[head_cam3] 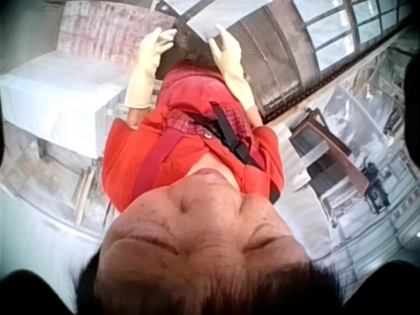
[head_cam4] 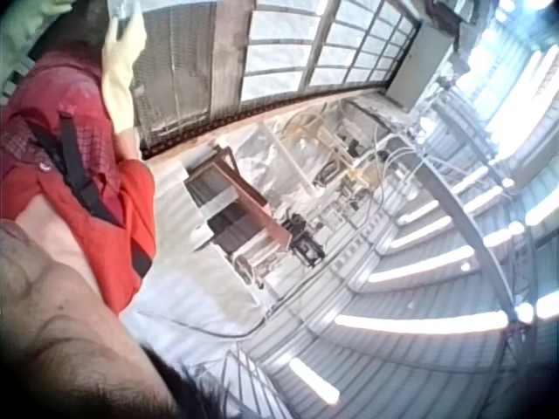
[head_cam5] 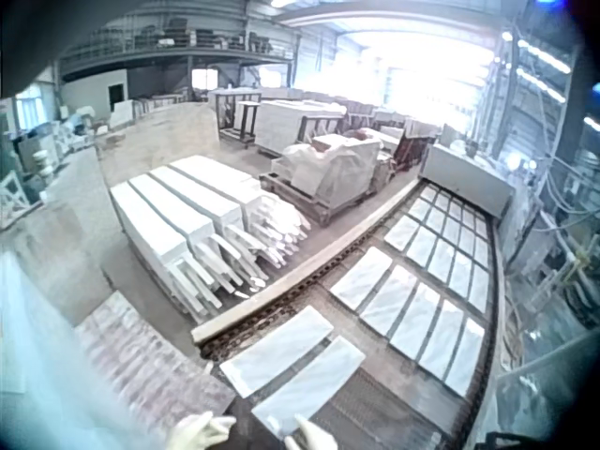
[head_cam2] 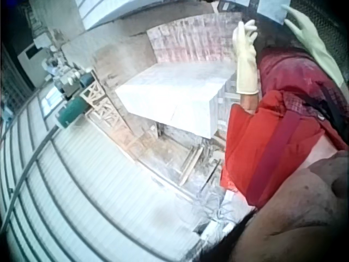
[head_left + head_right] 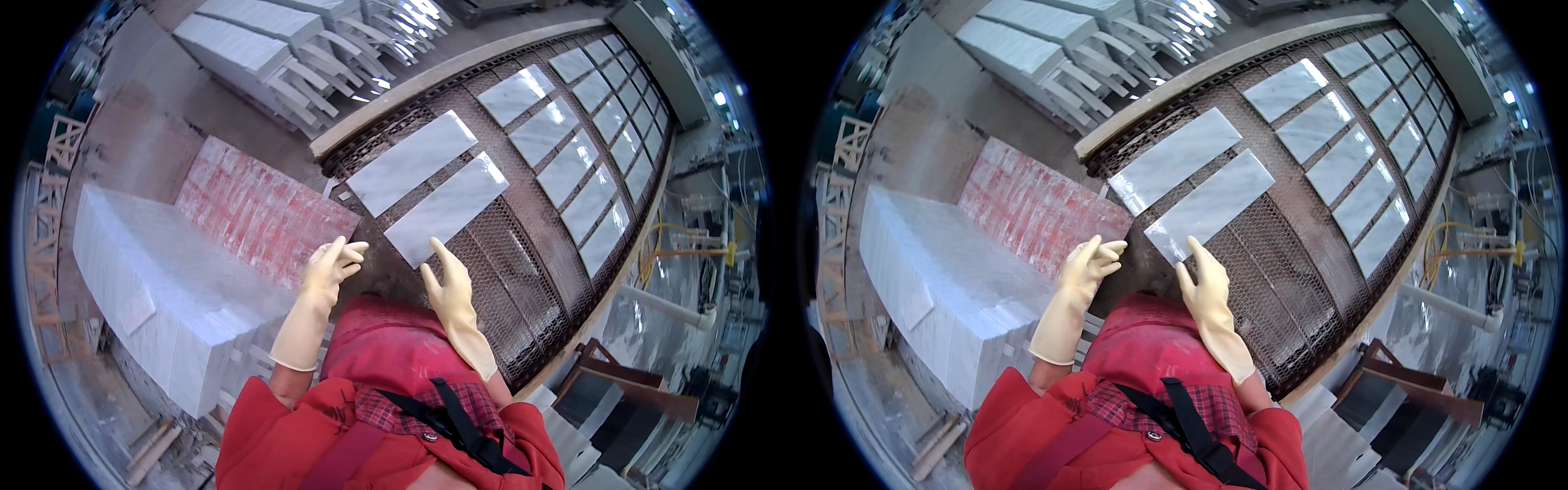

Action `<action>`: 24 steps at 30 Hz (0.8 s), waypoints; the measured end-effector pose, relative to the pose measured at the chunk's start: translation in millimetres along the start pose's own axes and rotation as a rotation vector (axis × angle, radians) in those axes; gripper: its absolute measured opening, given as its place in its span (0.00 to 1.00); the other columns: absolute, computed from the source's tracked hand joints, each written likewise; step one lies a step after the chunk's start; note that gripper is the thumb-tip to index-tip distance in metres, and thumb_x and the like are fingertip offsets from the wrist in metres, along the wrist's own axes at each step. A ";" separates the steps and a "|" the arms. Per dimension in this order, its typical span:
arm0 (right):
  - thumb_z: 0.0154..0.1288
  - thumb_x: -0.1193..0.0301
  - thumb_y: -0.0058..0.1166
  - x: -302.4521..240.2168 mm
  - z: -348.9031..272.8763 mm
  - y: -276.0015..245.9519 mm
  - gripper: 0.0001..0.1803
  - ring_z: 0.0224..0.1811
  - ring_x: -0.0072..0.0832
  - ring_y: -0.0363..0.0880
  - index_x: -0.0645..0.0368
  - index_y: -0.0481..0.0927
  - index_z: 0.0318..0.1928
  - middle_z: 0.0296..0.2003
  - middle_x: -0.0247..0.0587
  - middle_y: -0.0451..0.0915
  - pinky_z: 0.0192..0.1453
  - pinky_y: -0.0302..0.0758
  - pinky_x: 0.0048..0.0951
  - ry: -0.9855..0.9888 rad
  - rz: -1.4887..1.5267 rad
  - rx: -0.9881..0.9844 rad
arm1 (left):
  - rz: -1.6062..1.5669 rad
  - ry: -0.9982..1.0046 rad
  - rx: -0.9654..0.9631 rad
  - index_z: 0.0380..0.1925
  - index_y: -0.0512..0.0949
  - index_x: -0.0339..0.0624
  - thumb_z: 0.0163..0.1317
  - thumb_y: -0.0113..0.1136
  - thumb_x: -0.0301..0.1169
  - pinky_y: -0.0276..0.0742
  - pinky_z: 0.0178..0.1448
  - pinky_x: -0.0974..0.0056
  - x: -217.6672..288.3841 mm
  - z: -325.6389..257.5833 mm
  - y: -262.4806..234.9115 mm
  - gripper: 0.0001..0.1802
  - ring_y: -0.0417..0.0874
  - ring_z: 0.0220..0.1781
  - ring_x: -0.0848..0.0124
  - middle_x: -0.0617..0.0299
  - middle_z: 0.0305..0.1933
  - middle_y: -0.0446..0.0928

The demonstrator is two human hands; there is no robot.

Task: The person repeatedly picks up stacks of white rectangular tiles and places them onto a metal mesh conveyor belt. They handle the tiles one at a time or in small groups, arranging them in rows on the belt. The person wears gloves and a red shirt while working in a factory setting.

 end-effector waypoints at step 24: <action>0.65 0.62 0.66 -4.5 22.8 84.6 0.32 0.68 0.54 0.74 0.57 0.78 0.69 0.66 0.58 0.79 0.75 0.67 0.52 -0.553 -0.706 0.125 | -0.158 0.139 0.645 0.45 0.84 0.37 0.82 0.53 0.42 0.77 0.71 0.52 -157.2 -332.8 -85.3 0.19 0.83 0.66 0.56 0.49 0.59 0.86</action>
Point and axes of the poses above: each hand's wrist, its own z-axis towards the middle knuckle, its own y-axis out of the palm, x = y × z, the point moved 4 cm from there along z, towards the middle knuckle
